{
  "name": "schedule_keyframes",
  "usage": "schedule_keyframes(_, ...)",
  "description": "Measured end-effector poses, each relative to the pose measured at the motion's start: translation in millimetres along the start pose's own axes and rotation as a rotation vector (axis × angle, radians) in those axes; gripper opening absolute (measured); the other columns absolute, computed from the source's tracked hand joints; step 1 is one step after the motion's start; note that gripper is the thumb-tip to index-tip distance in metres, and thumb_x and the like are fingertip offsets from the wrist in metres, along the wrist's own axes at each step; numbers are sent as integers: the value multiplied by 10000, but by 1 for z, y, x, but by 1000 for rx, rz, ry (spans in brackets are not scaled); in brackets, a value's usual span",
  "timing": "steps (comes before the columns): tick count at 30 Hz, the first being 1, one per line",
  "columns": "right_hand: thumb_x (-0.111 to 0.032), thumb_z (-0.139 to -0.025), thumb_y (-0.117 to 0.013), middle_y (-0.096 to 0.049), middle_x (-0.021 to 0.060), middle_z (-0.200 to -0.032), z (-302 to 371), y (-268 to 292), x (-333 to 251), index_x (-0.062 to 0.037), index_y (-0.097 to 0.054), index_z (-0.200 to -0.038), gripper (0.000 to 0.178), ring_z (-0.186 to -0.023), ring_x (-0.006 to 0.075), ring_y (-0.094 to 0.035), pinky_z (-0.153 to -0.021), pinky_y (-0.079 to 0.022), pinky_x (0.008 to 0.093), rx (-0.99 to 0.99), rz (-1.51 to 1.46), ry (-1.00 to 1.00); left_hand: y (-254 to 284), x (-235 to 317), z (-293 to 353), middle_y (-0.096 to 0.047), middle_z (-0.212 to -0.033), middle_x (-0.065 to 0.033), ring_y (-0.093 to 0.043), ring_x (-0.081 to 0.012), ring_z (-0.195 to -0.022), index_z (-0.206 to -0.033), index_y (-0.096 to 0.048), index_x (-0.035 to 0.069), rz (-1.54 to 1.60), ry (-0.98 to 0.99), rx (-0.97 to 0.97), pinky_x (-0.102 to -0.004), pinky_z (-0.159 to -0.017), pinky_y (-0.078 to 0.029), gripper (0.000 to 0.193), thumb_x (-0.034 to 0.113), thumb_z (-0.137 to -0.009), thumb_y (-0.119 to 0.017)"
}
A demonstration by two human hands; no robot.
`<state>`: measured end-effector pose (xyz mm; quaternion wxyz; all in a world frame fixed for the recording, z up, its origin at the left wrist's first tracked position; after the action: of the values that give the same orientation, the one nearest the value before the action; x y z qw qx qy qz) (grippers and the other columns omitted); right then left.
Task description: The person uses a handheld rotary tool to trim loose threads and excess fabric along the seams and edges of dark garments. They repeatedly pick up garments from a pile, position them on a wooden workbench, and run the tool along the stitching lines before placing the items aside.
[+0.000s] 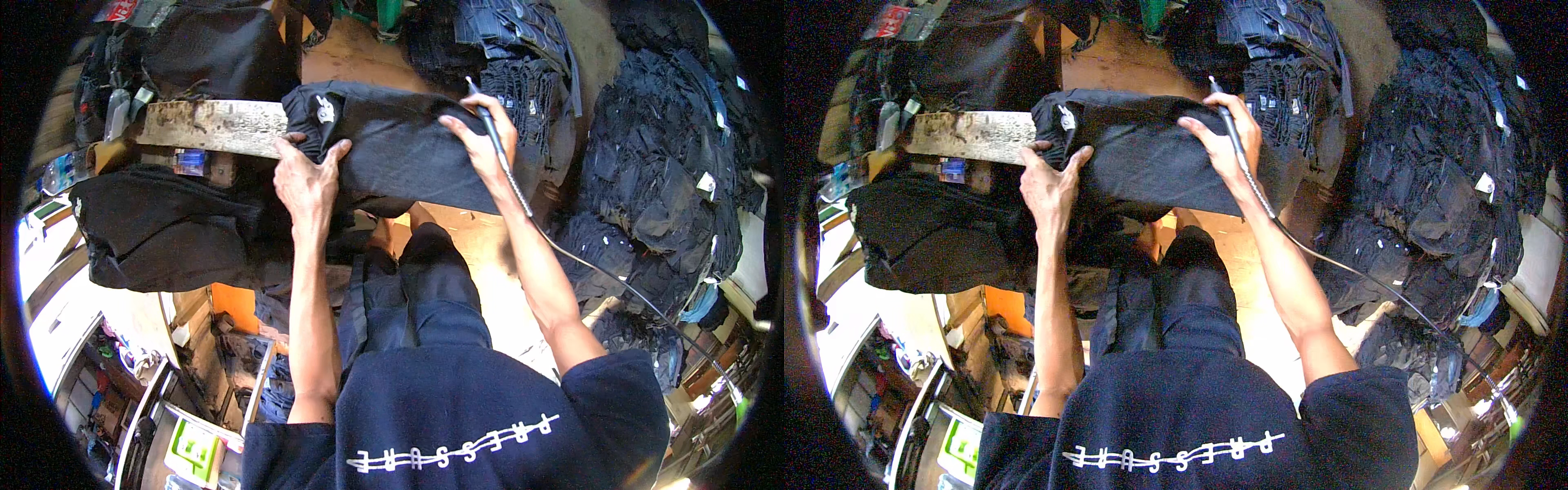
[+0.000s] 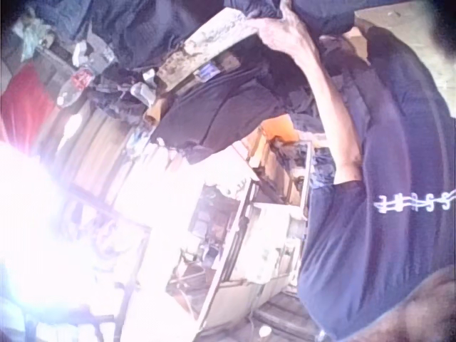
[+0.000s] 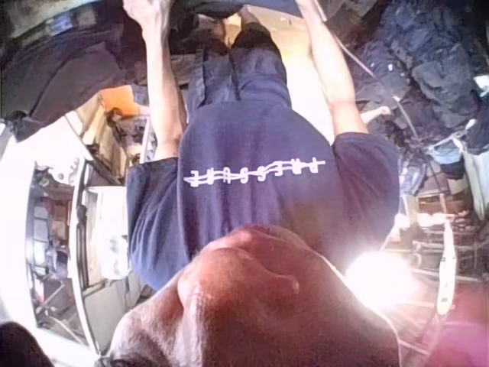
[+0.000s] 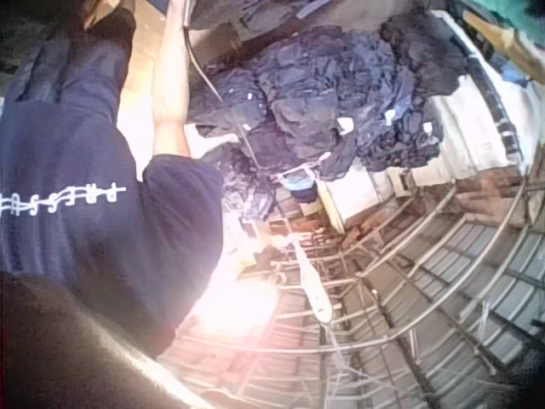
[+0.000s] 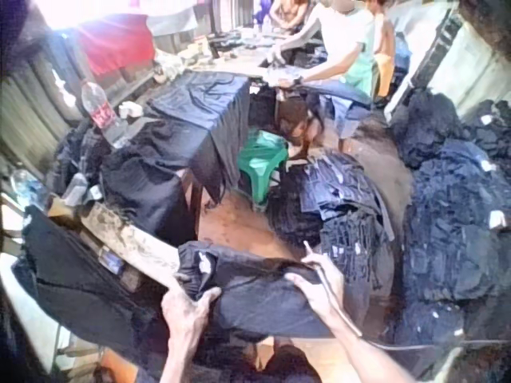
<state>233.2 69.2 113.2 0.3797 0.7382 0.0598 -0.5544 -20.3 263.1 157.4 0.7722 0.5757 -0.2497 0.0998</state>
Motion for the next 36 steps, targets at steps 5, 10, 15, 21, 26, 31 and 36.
schedule_keyframes(5, -201, -748, -989, -758, 132, -1035, -14, -29, -25, -75, -728, -1115, 467, -965, 286, -747, -875, -587, 386, 59, 138, 194, 22, -5, -6, -664, -1259, -436, -667, -536, -1242, -1423, -421, -108, 175, 18, -159, -531, -1083, -518, 1017, 472, -784, -959)
schedule_keyframes(10, -309, -791, -974, -733, 152, -1037, -26, -57, -45, -71, -722, -1116, 475, -956, 331, -733, -864, -586, 420, -11, 208, 307, 44, -16, -54, -572, -1471, -370, -600, -485, -1370, -1559, -326, -36, 638, -13, -173, -470, -1211, -439, 1146, 231, -694, -1029)
schedule_keyframes(15, -344, -816, -955, -713, 178, -1070, -53, -117, -52, -69, -710, -1143, 492, -986, 383, -720, -850, -579, 451, -119, 60, 298, 62, -33, -84, -467, -1596, -314, -426, -428, -1534, -1629, -301, 63, -211, -220, 363, -535, -1235, -383, 1141, 180, -729, -993)
schedule_keyframes(21, -260, -1085, -724, -745, 117, -1181, -54, -75, 4, -10, -689, -1206, 280, -1117, 247, -760, -981, -642, 447, -56, -665, -154, -43, 41, 27, -351, -1784, -61, -236, -324, -1676, -1650, -484, 220, -75, -844, -93, -615, -1351, -96, 866, 527, -897, -782)
schedule_keyframes(26, -262, -1194, -476, -758, 202, -1158, -54, -33, 10, 84, -654, -1237, 391, -1107, 308, -778, -1019, -620, 408, -48, -748, -124, -48, 36, -29, -494, -1696, -85, -370, -321, -1612, -1580, -586, 184, -388, -547, 19, -654, -1314, -179, 782, 601, -933, -727)
schedule_keyframes(31, -108, -911, -807, -800, 204, -1065, -24, -38, -42, 18, -717, -1162, 295, -1029, 296, -804, -947, -650, 463, -315, -368, 409, -12, -6, -79, -601, -1596, -87, -489, -342, -1512, -1503, -654, 200, -130, -654, 437, -490, -1272, -345, 743, 383, -836, -926)
schedule_keyframes(36, -14, -813, -842, -810, 202, -1025, -29, -90, -55, 63, -783, -1097, 300, -1075, 364, -808, -1048, -621, 517, -543, -203, 681, -24, -8, -93, -583, -1602, -134, -489, -360, -1514, -1497, -652, 194, -275, -523, 414, -507, -1272, -342, 895, 645, -765, -903)
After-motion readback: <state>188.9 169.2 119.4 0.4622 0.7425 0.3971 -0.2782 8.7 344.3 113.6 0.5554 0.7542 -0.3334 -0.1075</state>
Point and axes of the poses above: each hand's wrist, its own z-axis away from the middle knuckle, its own y-axis out of the back of the hand, x = y × z, the point moved 3 cm from there along -z, towards the middle knuckle
